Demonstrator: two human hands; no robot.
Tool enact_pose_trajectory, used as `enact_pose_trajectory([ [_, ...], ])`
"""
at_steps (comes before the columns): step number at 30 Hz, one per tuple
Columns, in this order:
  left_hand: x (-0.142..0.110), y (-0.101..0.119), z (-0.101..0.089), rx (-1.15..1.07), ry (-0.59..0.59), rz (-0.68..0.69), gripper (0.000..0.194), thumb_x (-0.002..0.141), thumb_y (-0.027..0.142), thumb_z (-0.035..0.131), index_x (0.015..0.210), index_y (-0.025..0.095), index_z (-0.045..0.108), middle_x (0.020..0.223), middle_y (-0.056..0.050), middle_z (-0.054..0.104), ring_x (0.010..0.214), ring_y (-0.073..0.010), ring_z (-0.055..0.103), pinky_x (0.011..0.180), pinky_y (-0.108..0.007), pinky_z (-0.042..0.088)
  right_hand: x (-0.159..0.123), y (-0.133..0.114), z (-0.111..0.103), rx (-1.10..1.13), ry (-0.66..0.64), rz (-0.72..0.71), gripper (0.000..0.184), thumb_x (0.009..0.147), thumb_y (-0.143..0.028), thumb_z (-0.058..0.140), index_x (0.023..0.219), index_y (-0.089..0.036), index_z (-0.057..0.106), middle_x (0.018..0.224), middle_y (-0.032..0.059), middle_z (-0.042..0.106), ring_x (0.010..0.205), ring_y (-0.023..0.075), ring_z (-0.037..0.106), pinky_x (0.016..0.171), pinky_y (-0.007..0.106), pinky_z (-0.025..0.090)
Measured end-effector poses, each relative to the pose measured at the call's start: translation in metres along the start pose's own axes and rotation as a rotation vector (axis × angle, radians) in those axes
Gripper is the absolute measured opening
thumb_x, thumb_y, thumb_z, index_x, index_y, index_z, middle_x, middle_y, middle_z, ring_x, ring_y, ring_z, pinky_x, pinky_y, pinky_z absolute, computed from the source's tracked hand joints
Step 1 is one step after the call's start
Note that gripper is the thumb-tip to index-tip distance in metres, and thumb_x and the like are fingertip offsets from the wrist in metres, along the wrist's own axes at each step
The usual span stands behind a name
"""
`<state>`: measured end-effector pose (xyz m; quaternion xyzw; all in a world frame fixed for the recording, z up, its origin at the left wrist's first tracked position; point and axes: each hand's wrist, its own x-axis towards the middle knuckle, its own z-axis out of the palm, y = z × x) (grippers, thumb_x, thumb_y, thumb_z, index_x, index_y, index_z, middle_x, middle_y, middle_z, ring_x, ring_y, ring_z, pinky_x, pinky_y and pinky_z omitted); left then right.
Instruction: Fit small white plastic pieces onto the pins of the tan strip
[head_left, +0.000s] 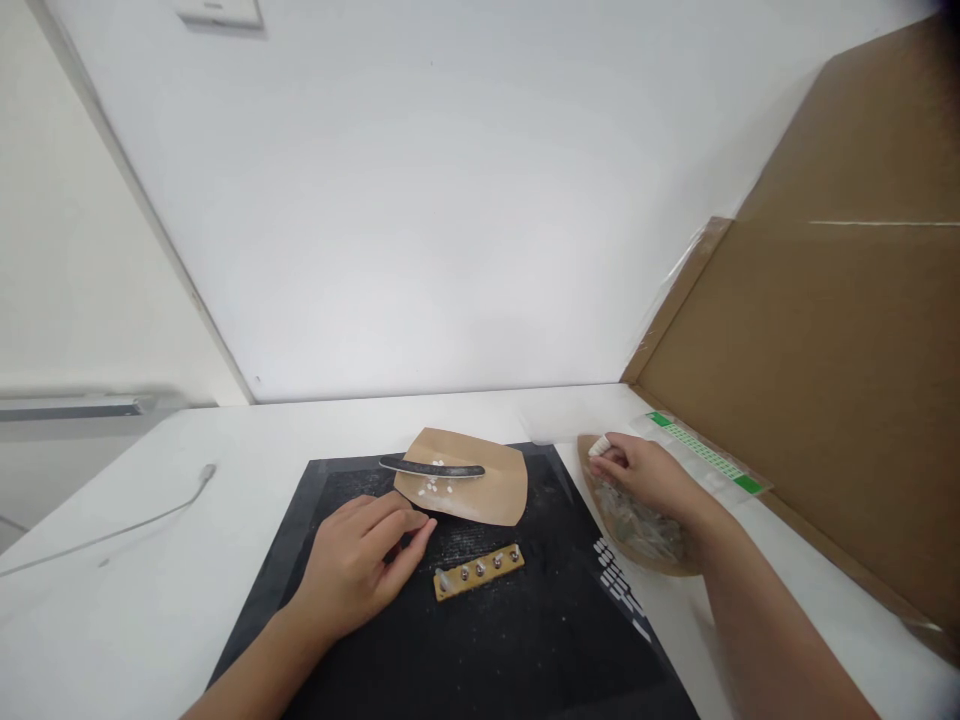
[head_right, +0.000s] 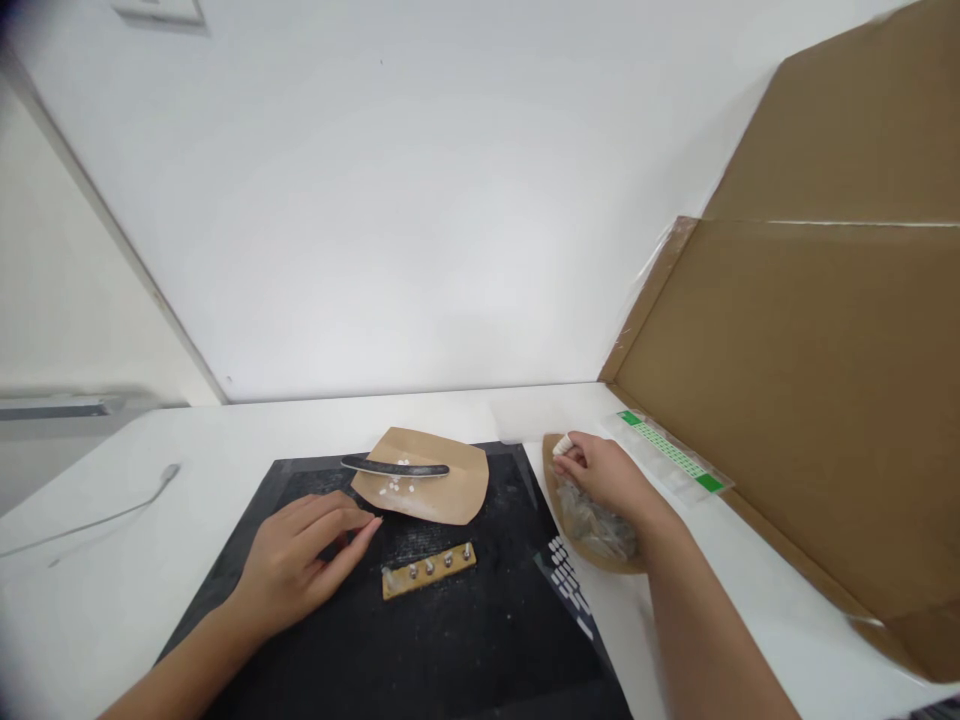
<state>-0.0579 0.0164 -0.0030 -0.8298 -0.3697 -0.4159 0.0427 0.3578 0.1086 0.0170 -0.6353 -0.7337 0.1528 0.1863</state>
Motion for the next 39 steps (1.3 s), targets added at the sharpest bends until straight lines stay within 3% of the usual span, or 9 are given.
enact_pose_trajectory([
  [10,-0.003,-0.001,-0.001,0.002,-0.019,-0.01,0.008,0.096,0.014,0.067,0.094,0.022,0.068,0.08,-0.001,0.07,0.064,-0.0151,0.06,0.065,-0.031,0.046,0.001,0.005,-0.003,0.001,0.021,0.013,0.02,0.087,-0.032,0.058,0.072,-0.025,0.048,0.075,0.0006,0.076,0.068,0.0194,0.068,0.064,0.029,0.044],
  [21,-0.001,0.0,-0.001,0.0,-0.01,0.001,0.008,0.095,0.013,0.067,0.094,0.021,0.067,0.08,0.0,0.07,0.063,-0.0141,0.058,0.064,-0.032,0.044,0.004,0.007,-0.004,-0.126,0.115,0.032,0.036,0.101,-0.045,0.046,0.07,-0.025,0.046,0.062,0.0012,0.064,0.062,0.0201,0.058,0.062,0.031,0.034],
  [32,-0.002,0.0,0.0,0.005,-0.007,-0.008,0.008,0.096,0.014,0.066,0.093,0.022,0.067,0.079,0.0,0.069,0.062,-0.0145,0.058,0.064,-0.032,0.044,0.005,0.012,-0.004,-0.04,0.084,0.001,0.033,0.102,-0.045,0.049,0.075,-0.026,0.049,0.073,-0.0002,0.074,0.065,0.0185,0.067,0.064,0.03,0.041],
  [39,-0.003,-0.002,0.0,0.035,0.022,-0.073,0.006,0.097,0.017,0.065,0.096,0.022,0.069,0.08,0.0,0.069,0.065,-0.015,0.06,0.066,-0.031,0.046,0.004,0.005,-0.008,-0.032,0.162,0.019,0.035,0.1,-0.049,0.053,0.074,-0.026,0.046,0.076,0.0001,0.076,0.065,0.0187,0.067,0.06,0.03,0.041],
])
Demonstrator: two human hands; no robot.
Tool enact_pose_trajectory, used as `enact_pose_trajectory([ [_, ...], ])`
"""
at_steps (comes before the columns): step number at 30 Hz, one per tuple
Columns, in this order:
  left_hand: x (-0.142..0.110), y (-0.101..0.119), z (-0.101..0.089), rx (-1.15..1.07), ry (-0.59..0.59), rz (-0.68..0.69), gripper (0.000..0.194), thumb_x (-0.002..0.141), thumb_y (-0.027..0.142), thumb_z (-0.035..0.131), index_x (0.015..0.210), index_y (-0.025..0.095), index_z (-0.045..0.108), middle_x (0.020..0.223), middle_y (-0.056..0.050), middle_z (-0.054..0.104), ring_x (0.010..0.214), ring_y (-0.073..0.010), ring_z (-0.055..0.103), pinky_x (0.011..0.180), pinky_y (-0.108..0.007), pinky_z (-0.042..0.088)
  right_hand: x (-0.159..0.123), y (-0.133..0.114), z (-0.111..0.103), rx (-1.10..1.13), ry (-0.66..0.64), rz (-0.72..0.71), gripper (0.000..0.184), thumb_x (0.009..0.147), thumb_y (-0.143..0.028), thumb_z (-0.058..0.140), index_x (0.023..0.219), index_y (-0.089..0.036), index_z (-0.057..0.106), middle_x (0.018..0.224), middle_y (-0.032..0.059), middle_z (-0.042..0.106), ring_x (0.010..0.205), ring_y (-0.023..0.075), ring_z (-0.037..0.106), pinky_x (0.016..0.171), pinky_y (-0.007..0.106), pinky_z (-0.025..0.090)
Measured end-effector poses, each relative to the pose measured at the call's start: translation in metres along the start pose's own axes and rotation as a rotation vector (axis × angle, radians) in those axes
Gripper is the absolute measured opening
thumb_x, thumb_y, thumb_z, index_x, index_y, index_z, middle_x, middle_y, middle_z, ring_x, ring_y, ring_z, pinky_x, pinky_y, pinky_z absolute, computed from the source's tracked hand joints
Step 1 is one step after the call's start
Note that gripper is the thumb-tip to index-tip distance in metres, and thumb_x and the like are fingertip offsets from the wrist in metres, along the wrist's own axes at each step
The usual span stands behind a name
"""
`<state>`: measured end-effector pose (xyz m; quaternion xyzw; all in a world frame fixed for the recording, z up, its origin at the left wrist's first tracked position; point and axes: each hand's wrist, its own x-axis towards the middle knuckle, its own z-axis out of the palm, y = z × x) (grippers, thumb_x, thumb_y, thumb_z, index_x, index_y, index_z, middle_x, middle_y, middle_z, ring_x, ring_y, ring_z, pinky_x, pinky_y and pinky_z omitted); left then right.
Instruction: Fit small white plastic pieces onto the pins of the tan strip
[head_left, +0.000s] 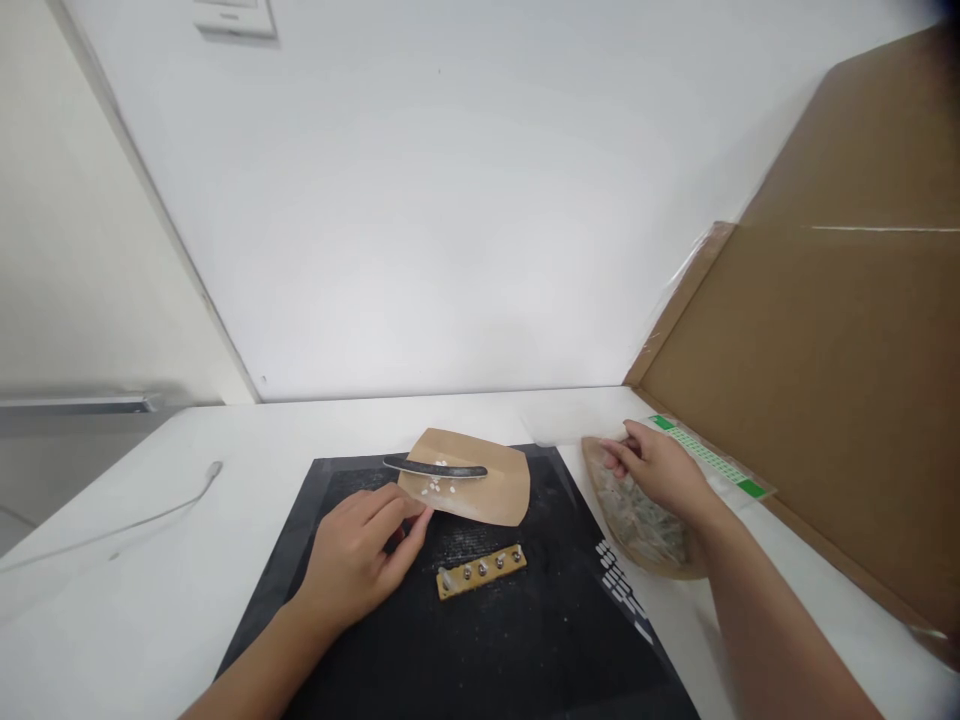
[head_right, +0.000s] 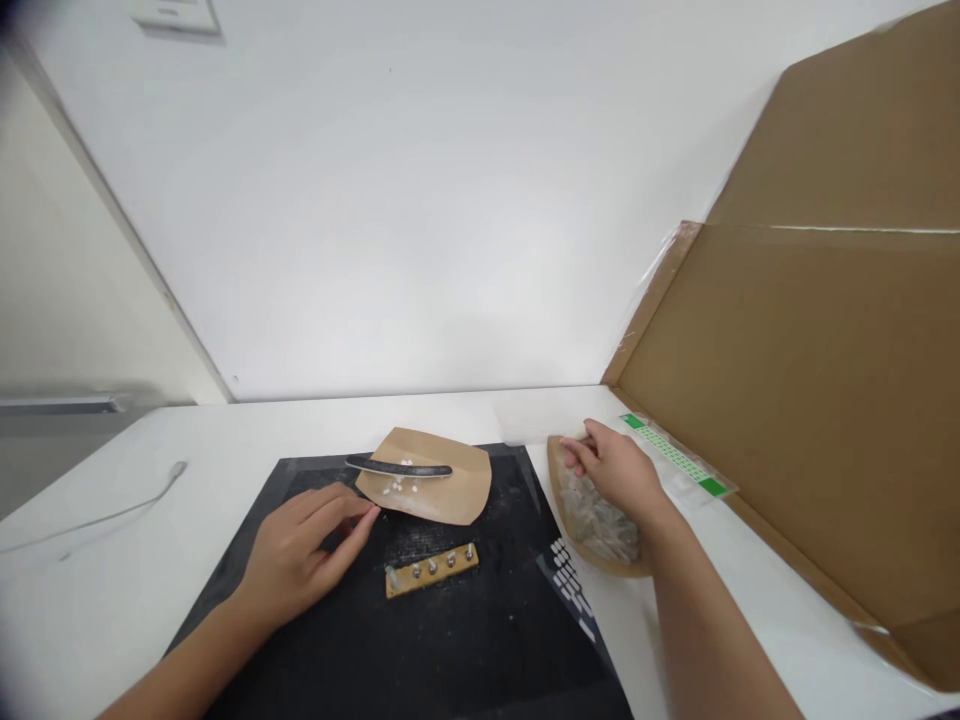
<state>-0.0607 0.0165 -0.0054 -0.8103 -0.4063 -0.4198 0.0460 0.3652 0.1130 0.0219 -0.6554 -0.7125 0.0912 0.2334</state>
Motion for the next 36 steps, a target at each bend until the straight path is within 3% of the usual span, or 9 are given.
enact_pose_trajectory([
  [5,-0.0011,-0.0013,0.0009,-0.001,-0.014,-0.019,0.006,0.097,0.017,0.064,0.096,0.021,0.068,0.079,-0.001,0.068,0.065,-0.0149,0.061,0.066,-0.03,0.047,-0.0003,-0.0043,-0.0031,-0.085,0.078,0.038,0.039,0.097,-0.055,0.053,0.072,-0.025,0.046,0.071,0.0005,0.07,0.062,0.0192,0.06,0.057,0.031,0.035],
  [9,-0.0014,-0.001,0.0005,-0.008,-0.026,-0.017,0.006,0.097,0.017,0.065,0.097,0.021,0.068,0.081,-0.001,0.068,0.065,-0.0147,0.061,0.067,-0.031,0.048,0.0011,-0.004,-0.0027,-0.126,0.149,-0.033,0.038,0.093,-0.053,0.054,0.069,-0.026,0.044,0.074,0.0048,0.067,0.07,0.0224,0.059,0.063,0.033,0.037],
  [20,-0.0016,-0.0007,0.0007,-0.009,-0.028,-0.015,0.007,0.097,0.017,0.064,0.098,0.022,0.068,0.082,-0.002,0.068,0.065,-0.0149,0.061,0.067,-0.031,0.048,0.0037,-0.0008,0.0029,0.111,0.175,0.071,0.027,0.098,-0.046,0.049,0.08,-0.027,0.043,0.086,0.0053,0.078,0.077,0.023,0.072,0.07,0.034,0.047],
  [25,-0.0009,0.0003,-0.0001,-0.013,-0.024,-0.011,0.007,0.097,0.016,0.063,0.097,0.022,0.068,0.082,-0.002,0.069,0.065,-0.015,0.061,0.067,-0.031,0.048,0.0042,-0.0004,0.0039,0.086,0.211,0.093,0.03,0.095,-0.048,0.052,0.077,-0.027,0.042,0.078,0.0043,0.076,0.064,0.0214,0.065,0.064,0.034,0.042],
  [36,-0.0005,-0.0029,0.0012,0.03,-0.027,-0.053,0.007,0.099,0.02,0.062,0.1,0.021,0.069,0.08,-0.002,0.067,0.068,-0.0161,0.061,0.068,-0.031,0.048,0.0018,-0.0065,0.0014,-0.014,0.162,0.043,0.044,0.094,-0.06,0.057,0.068,-0.026,0.045,0.075,0.006,0.076,0.061,0.0218,0.062,0.059,0.034,0.038],
])
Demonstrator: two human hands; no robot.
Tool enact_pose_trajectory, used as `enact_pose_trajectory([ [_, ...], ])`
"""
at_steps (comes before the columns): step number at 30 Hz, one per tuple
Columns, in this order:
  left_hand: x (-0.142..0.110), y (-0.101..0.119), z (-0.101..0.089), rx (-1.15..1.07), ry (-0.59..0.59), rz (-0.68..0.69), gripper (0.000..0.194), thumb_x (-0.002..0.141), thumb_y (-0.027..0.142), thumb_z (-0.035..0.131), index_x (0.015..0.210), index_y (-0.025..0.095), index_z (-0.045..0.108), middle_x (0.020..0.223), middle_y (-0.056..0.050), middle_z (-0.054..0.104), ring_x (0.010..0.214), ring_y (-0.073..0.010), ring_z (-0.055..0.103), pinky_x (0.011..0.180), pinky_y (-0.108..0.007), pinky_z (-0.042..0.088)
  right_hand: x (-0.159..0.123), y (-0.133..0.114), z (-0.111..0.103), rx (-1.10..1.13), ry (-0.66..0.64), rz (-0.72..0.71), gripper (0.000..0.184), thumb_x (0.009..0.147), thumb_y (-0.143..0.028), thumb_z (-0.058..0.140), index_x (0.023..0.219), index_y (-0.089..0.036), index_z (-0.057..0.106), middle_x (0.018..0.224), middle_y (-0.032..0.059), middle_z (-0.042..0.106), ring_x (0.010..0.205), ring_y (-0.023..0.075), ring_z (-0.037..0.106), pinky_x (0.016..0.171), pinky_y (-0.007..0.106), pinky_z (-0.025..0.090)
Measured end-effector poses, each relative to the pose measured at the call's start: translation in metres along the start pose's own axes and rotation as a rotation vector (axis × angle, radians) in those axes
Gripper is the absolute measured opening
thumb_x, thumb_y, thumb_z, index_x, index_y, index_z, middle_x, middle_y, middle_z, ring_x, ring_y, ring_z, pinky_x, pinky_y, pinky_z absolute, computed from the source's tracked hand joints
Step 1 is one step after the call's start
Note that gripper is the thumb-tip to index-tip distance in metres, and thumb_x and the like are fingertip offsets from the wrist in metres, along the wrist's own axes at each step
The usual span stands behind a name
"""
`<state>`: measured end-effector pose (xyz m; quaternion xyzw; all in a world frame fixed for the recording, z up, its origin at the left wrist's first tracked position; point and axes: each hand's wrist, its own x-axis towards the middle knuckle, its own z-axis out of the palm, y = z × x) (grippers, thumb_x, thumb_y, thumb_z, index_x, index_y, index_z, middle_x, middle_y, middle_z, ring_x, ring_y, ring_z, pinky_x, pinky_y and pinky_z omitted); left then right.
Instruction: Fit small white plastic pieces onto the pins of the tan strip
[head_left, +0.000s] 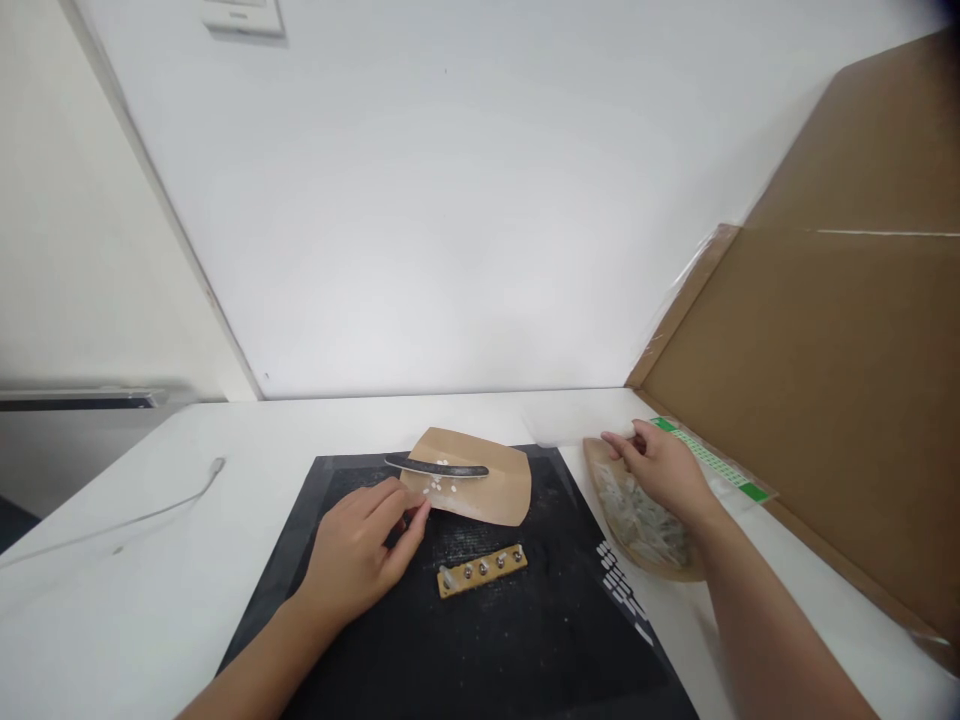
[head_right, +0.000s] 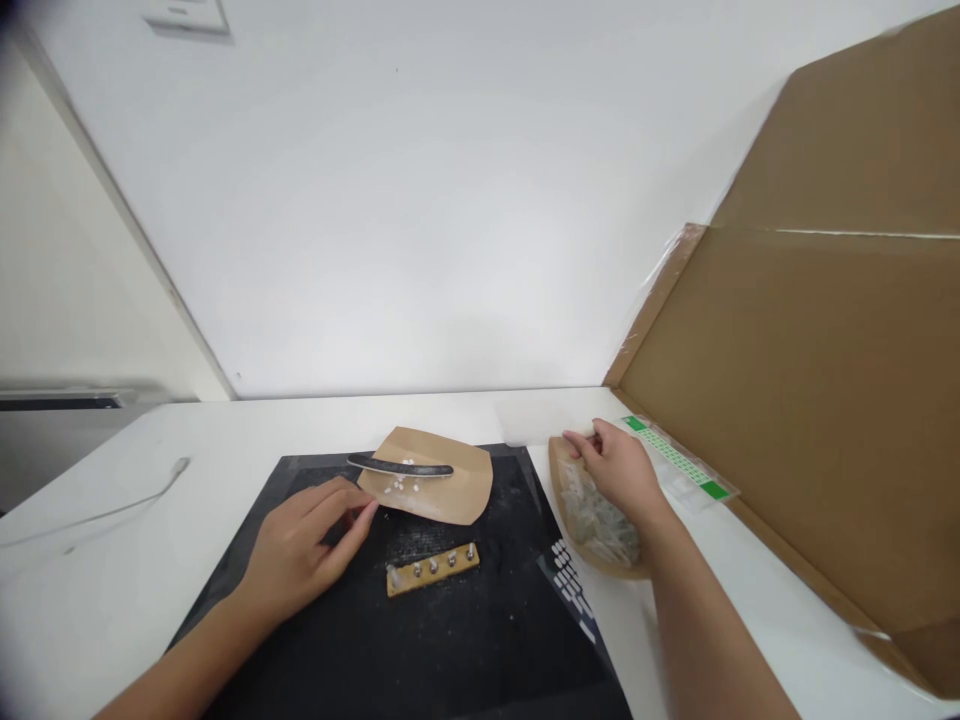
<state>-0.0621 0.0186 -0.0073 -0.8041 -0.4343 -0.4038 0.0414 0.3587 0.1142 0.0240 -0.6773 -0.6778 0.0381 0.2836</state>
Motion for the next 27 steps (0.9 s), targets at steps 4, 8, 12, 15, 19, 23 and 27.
enact_pose_trajectory([
  [4,0.0,-0.007,0.001,0.007,0.029,-0.061,0.009,0.101,0.022,0.059,0.099,0.02,0.068,0.082,-0.003,0.066,0.074,-0.0176,0.062,0.071,-0.031,0.048,-0.002,-0.004,0.002,-0.009,-0.036,-0.053,0.042,0.096,-0.059,0.056,0.07,-0.026,0.05,0.07,0.003,0.072,0.062,0.0208,0.062,0.061,0.032,0.039],
  [8,0.001,-0.01,0.001,-0.013,0.035,-0.079,0.011,0.103,0.022,0.057,0.1,0.02,0.067,0.083,-0.002,0.066,0.076,-0.0172,0.063,0.072,-0.03,0.048,-0.004,-0.006,0.006,-0.008,-0.031,-0.09,0.042,0.097,-0.057,0.056,0.07,-0.026,0.047,0.07,0.0018,0.072,0.063,0.0204,0.062,0.062,0.031,0.038],
  [12,0.001,-0.009,0.0,-0.029,0.011,-0.123,0.014,0.104,0.026,0.053,0.098,0.021,0.065,0.083,-0.002,0.065,0.075,-0.0176,0.063,0.071,-0.029,0.048,-0.005,-0.007,0.008,-0.012,-0.028,-0.094,0.039,0.097,-0.055,0.056,0.072,-0.026,0.047,0.074,0.0019,0.074,0.065,0.0204,0.063,0.062,0.03,0.039],
  [15,0.002,-0.007,-0.002,-0.02,-0.011,-0.195,0.017,0.104,0.029,0.049,0.092,0.022,0.059,0.079,-0.001,0.063,0.071,-0.0184,0.062,0.066,-0.03,0.048,-0.005,-0.008,0.009,0.0,-0.039,-0.098,0.038,0.098,-0.054,0.055,0.072,-0.026,0.048,0.074,0.0022,0.074,0.064,0.0205,0.064,0.062,0.031,0.04],
  [19,0.003,-0.006,-0.004,0.004,0.008,-0.252,0.023,0.107,0.027,0.04,0.086,0.024,0.049,0.072,0.001,0.057,0.063,-0.0185,0.059,0.059,-0.03,0.045,-0.005,-0.011,0.009,-0.004,-0.051,-0.103,0.04,0.098,-0.055,0.054,0.071,-0.026,0.046,0.072,0.002,0.073,0.064,0.0207,0.063,0.062,0.031,0.039],
  [23,0.002,-0.008,-0.003,0.021,0.011,-0.266,0.028,0.108,0.027,0.036,0.081,0.025,0.045,0.069,0.002,0.053,0.06,-0.0188,0.057,0.057,-0.031,0.043,-0.008,-0.018,0.009,-0.024,-0.065,-0.118,0.04,0.099,-0.055,0.053,0.072,-0.026,0.045,0.07,0.0013,0.071,0.063,0.0211,0.063,0.061,0.031,0.037],
  [27,0.002,-0.011,0.0,0.034,0.01,-0.247,0.034,0.109,0.028,0.039,0.076,0.024,0.044,0.064,0.003,0.053,0.057,-0.018,0.056,0.054,-0.031,0.04,-0.01,-0.023,0.01,-0.018,-0.096,-0.14,0.04,0.1,-0.055,0.051,0.073,-0.026,0.046,0.069,0.0009,0.071,0.062,0.021,0.063,0.061,0.031,0.038],
])
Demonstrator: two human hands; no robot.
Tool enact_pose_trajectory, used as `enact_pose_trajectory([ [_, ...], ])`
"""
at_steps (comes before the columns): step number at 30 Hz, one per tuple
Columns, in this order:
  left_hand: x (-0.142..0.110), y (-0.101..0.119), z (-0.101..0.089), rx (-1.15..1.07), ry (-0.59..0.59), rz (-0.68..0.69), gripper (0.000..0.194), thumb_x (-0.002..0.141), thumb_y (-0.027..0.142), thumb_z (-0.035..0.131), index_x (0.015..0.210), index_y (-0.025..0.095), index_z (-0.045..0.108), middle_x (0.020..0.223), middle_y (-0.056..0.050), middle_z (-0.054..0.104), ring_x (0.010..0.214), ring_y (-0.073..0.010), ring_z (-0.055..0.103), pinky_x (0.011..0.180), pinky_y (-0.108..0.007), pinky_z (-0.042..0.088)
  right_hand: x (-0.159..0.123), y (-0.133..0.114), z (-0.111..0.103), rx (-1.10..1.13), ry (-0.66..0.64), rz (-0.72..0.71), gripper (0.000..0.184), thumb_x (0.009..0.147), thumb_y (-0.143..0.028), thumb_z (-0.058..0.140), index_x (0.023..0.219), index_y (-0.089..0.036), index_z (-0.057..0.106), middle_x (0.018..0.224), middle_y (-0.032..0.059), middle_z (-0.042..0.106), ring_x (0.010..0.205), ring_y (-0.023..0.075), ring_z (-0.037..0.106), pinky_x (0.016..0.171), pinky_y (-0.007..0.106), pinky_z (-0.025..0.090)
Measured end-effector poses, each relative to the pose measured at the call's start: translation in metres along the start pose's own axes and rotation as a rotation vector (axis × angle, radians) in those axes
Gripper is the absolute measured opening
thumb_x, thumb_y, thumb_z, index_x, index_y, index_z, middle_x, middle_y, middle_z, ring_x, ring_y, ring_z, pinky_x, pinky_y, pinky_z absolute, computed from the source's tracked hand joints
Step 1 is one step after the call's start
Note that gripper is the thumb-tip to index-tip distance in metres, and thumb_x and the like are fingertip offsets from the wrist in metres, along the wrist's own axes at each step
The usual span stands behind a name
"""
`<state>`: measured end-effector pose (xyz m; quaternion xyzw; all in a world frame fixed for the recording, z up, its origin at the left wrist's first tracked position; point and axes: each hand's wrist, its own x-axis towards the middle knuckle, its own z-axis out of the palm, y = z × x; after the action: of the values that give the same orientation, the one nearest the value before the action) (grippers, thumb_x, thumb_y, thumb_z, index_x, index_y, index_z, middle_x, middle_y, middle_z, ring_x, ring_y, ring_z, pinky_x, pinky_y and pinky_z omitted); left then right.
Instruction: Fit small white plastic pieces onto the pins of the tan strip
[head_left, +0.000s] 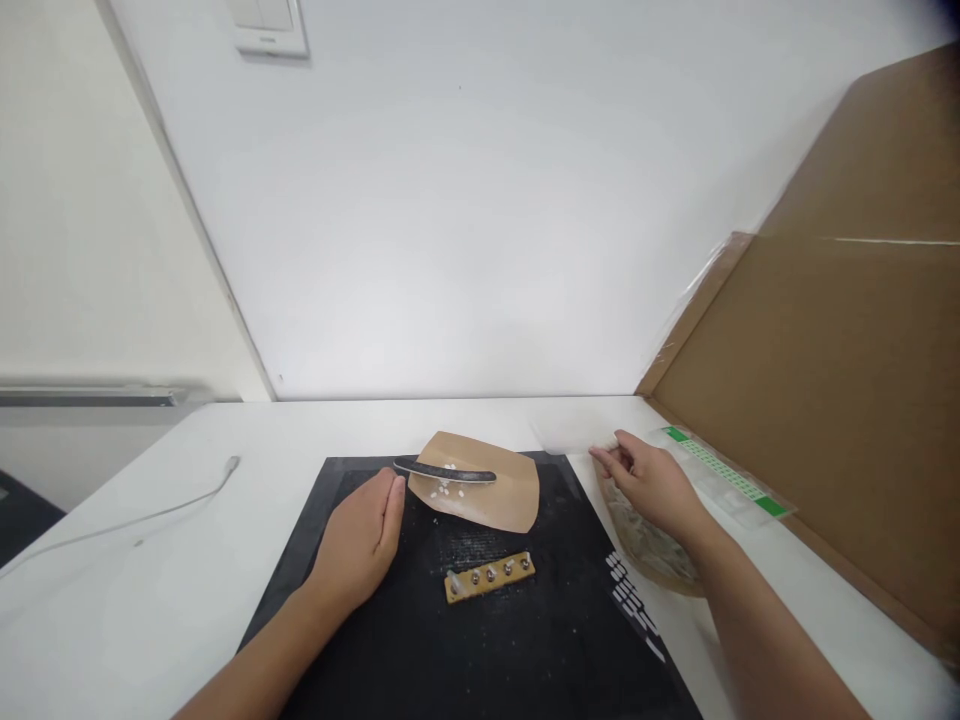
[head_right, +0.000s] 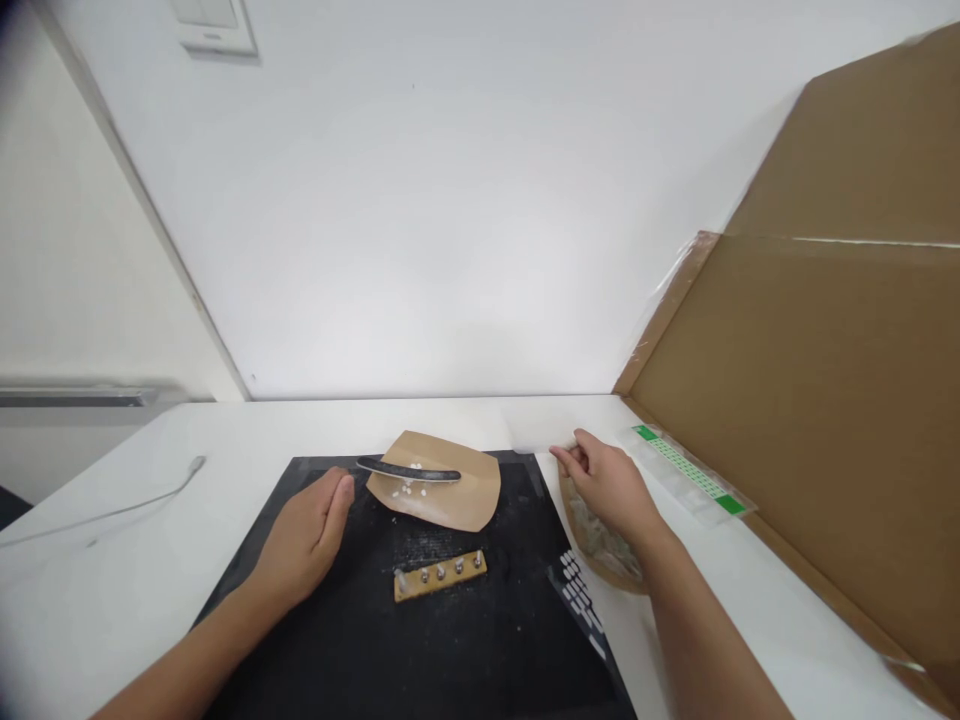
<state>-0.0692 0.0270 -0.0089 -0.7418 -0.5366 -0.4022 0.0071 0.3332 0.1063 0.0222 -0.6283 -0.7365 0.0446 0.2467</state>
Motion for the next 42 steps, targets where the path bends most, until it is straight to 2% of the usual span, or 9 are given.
enact_pose_trajectory([
  [4,0.002,-0.001,0.001,-0.014,0.013,0.043,0.032,0.108,0.03,0.046,0.079,0.023,0.057,0.074,0.0,0.064,0.07,-0.0192,0.064,0.063,-0.032,0.05,0.0,-0.001,0.002,-0.02,-0.005,0.002,0.042,0.1,-0.056,0.052,0.072,-0.026,0.046,0.069,0.0005,0.071,0.063,0.0209,0.063,0.061,0.031,0.037],
  [7,0.003,-0.003,0.002,-0.052,0.054,0.084,0.023,0.106,0.03,0.053,0.095,0.023,0.072,0.098,-0.003,0.076,0.092,-0.0208,0.071,0.085,-0.036,0.058,0.0,0.0,0.003,-0.032,-0.012,-0.001,0.042,0.1,-0.057,0.052,0.072,-0.026,0.047,0.07,0.0001,0.071,0.063,0.0203,0.063,0.061,0.031,0.036],
  [10,0.001,-0.008,0.004,-0.081,0.097,0.108,0.02,0.104,0.028,0.059,0.11,0.026,0.077,0.116,-0.003,0.079,0.105,-0.021,0.074,0.1,-0.04,0.059,0.0,0.001,0.004,-0.015,-0.025,-0.014,0.042,0.1,-0.058,0.051,0.073,-0.026,0.048,0.073,0.0003,0.073,0.064,0.0196,0.064,0.061,0.03,0.037],
  [13,-0.001,-0.011,0.006,-0.098,0.091,0.118,0.018,0.101,0.026,0.064,0.109,0.028,0.08,0.114,0.001,0.081,0.102,-0.0201,0.076,0.098,-0.039,0.062,0.0,0.003,0.005,-0.015,-0.033,-0.022,0.043,0.1,-0.059,0.051,0.074,-0.025,0.048,0.073,-0.0001,0.073,0.063,0.0193,0.064,0.06,0.03,0.037],
  [17,-0.002,-0.009,0.006,-0.114,0.077,0.098,0.013,0.098,0.029,0.069,0.095,0.027,0.082,0.101,0.002,0.083,0.091,-0.0187,0.078,0.086,-0.034,0.066,0.0,0.004,0.007,-0.024,-0.03,-0.037,0.043,0.1,-0.06,0.051,0.074,-0.026,0.048,0.073,-0.0009,0.073,0.064,0.0192,0.065,0.06,0.03,0.038],
  [24,0.002,-0.003,0.001,-0.13,0.066,0.061,0.023,0.095,0.032,0.073,0.074,0.023,0.076,0.081,0.0,0.079,0.076,-0.0181,0.076,0.065,-0.029,0.063,-0.001,0.0,0.006,-0.012,-0.035,-0.037,0.044,0.099,-0.061,0.053,0.074,-0.026,0.048,0.077,-0.0005,0.075,0.065,0.0192,0.066,0.061,0.029,0.04],
  [31,-0.001,-0.006,0.005,-0.131,0.061,0.058,0.013,0.098,0.033,0.069,0.096,0.029,0.082,0.099,0.004,0.083,0.091,-0.0191,0.08,0.085,-0.034,0.067,-0.004,-0.004,0.005,-0.052,-0.05,-0.061,0.045,0.099,-0.061,0.052,0.074,-0.025,0.047,0.075,-0.0007,0.074,0.062,0.0185,0.064,0.058,0.029,0.035],
  [37,-0.002,-0.009,0.008,-0.115,0.077,0.069,0.026,0.104,0.025,0.059,0.122,0.029,0.077,0.123,0.002,0.079,0.112,-0.0208,0.076,0.105,-0.039,0.062,-0.005,-0.019,0.0,-0.073,-0.048,-0.061,0.044,0.099,-0.06,0.051,0.072,-0.025,0.048,0.069,-0.0011,0.071,0.059,0.0183,0.062,0.057,0.029,0.034],
  [42,-0.003,-0.009,0.01,-0.1,0.091,0.109,0.036,0.105,0.019,0.052,0.138,0.026,0.067,0.137,0.0,0.072,0.124,-0.0203,0.071,0.112,-0.039,0.057,-0.007,-0.033,-0.005,-0.059,-0.088,-0.032,0.041,0.099,-0.056,0.052,0.072,-0.025,0.046,0.071,-0.0002,0.072,0.062,0.0194,0.065,0.06,0.03,0.038],
])
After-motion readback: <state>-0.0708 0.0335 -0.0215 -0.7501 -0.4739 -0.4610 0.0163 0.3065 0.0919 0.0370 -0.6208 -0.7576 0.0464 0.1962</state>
